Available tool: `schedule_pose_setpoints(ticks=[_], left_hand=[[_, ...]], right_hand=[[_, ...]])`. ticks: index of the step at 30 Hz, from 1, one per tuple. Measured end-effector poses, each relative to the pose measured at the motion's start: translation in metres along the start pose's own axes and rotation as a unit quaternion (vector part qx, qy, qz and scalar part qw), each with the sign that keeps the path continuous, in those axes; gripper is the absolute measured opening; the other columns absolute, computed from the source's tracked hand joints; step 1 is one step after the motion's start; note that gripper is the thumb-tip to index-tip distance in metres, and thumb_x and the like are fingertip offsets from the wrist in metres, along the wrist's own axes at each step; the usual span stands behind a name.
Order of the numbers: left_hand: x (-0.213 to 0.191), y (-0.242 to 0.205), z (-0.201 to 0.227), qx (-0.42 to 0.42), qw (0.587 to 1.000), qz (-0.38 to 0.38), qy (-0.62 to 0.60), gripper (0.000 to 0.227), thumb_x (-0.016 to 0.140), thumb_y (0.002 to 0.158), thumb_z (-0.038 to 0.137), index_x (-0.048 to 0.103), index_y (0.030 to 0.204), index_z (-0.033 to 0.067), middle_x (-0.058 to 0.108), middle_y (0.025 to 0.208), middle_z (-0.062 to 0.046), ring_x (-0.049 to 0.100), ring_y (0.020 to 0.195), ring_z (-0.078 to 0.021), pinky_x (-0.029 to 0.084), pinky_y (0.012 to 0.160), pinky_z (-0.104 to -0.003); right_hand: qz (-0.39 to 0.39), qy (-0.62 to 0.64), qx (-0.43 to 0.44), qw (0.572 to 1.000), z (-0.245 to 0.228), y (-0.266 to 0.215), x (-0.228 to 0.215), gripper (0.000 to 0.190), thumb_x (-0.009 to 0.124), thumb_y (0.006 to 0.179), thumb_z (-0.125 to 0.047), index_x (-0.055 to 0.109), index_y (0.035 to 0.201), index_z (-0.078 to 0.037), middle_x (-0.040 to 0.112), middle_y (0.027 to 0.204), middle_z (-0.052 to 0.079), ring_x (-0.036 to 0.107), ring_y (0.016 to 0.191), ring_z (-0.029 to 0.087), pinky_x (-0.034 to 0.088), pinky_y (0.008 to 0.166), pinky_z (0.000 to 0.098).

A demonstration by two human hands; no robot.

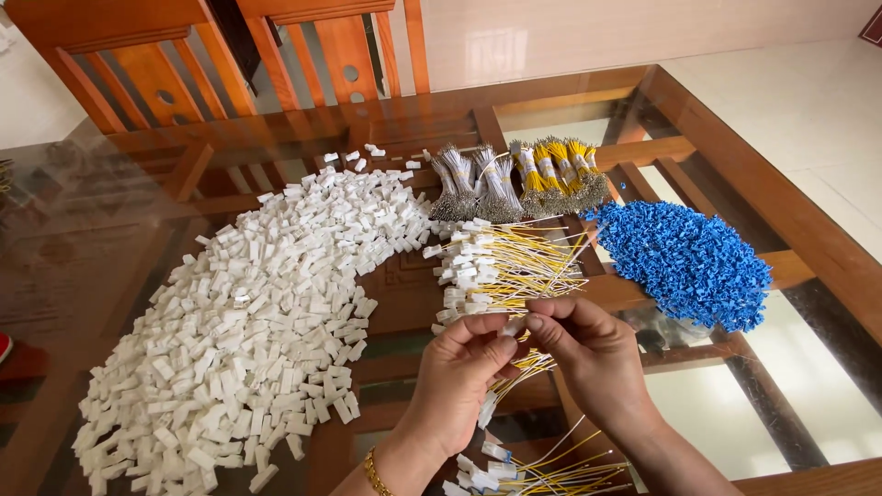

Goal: Manually attaching small blue plastic caps to white wire connectors.

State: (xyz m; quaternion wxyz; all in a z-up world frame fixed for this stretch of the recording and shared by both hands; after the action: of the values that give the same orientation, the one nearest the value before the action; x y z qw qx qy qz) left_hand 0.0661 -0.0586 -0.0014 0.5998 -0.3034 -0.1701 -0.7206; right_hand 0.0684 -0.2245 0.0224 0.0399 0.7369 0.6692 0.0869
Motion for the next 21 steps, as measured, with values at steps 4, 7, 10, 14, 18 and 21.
schedule_pose_setpoints(ticks=[4, 7, 10, 14, 18, 21], left_hand=[[0.003, -0.003, 0.003, 0.023, 0.999, 0.011, 0.047, 0.020, 0.068, 0.088, -0.015, 0.069, 0.106, -0.0067, 0.071, 0.097, -0.017, 0.067, 0.083, -0.0195, 0.061, 0.076, -0.032], [0.005, -0.005, 0.003, 0.033, 0.998, -0.005, 0.060, 0.022, 0.070, 0.085, -0.018, 0.073, 0.103, -0.0059, 0.074, 0.094, -0.016, 0.067, 0.082, -0.0164, 0.059, 0.077, -0.026], [0.006, -0.005, -0.001, 0.013, 0.998, 0.003, 0.062, 0.025, 0.071, 0.083, -0.017, 0.072, 0.107, -0.0092, 0.075, 0.097, -0.018, 0.070, 0.087, -0.0184, 0.061, 0.084, -0.028], [0.006, -0.005, -0.002, 0.027, 0.999, -0.004, 0.043, 0.016, 0.070, 0.087, -0.013, 0.073, 0.102, -0.0081, 0.076, 0.100, -0.017, 0.070, 0.086, -0.0187, 0.062, 0.084, -0.030], [0.004, -0.005, -0.003, 0.064, 0.995, -0.017, 0.070, 0.018, 0.069, 0.087, -0.015, 0.066, 0.101, -0.0038, 0.071, 0.095, -0.013, 0.066, 0.085, -0.0141, 0.059, 0.082, -0.026], [0.000, -0.004, -0.006, 0.065, 0.997, -0.009, 0.038, 0.016, 0.070, 0.088, -0.014, 0.064, 0.097, -0.0022, 0.070, 0.093, -0.012, 0.065, 0.083, -0.0148, 0.059, 0.081, -0.028]], right_hand=[[-0.011, -0.010, 0.015, 1.000, 0.003, -0.005, -0.001, 0.017, 0.071, 0.090, 0.001, 0.078, 0.105, 0.004, 0.079, 0.093, 0.012, 0.071, 0.079, 0.016, 0.063, 0.075, 0.0295], [-0.013, 0.012, 0.002, 1.000, 0.011, -0.004, -0.002, 0.016, 0.072, 0.089, 0.001, 0.077, 0.104, 0.002, 0.078, 0.093, 0.012, 0.072, 0.082, 0.018, 0.064, 0.080, 0.0308], [-0.009, -0.005, -0.001, 1.000, 0.014, -0.004, -0.003, 0.015, 0.072, 0.089, 0.001, 0.078, 0.102, 0.001, 0.078, 0.093, 0.011, 0.072, 0.083, 0.017, 0.064, 0.080, 0.0304], [0.005, 0.083, 0.058, 0.995, 0.021, -0.007, -0.002, 0.015, 0.071, 0.089, 0.004, 0.077, 0.103, 0.006, 0.078, 0.099, 0.015, 0.071, 0.090, 0.021, 0.062, 0.087, 0.0345], [0.030, 0.098, 0.072, 0.992, 0.022, -0.011, 0.001, 0.016, 0.070, 0.089, 0.005, 0.077, 0.103, 0.009, 0.077, 0.101, 0.017, 0.070, 0.090, 0.022, 0.059, 0.088, 0.0333], [-0.001, -0.043, -0.042, 0.998, 0.016, -0.014, 0.006, 0.020, 0.071, 0.090, -0.004, 0.079, 0.107, 0.002, 0.073, 0.107, 0.008, 0.069, 0.091, 0.015, 0.060, 0.084, 0.0268]])
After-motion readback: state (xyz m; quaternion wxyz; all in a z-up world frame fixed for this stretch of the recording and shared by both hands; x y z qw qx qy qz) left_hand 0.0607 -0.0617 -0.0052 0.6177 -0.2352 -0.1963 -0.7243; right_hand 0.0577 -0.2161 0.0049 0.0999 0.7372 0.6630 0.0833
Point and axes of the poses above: each hand's wrist, its own y-axis towards the middle knuckle, its own x-axis out of the palm, z = x × y, the point moved 3 cm from there along y, towards the middle knuckle
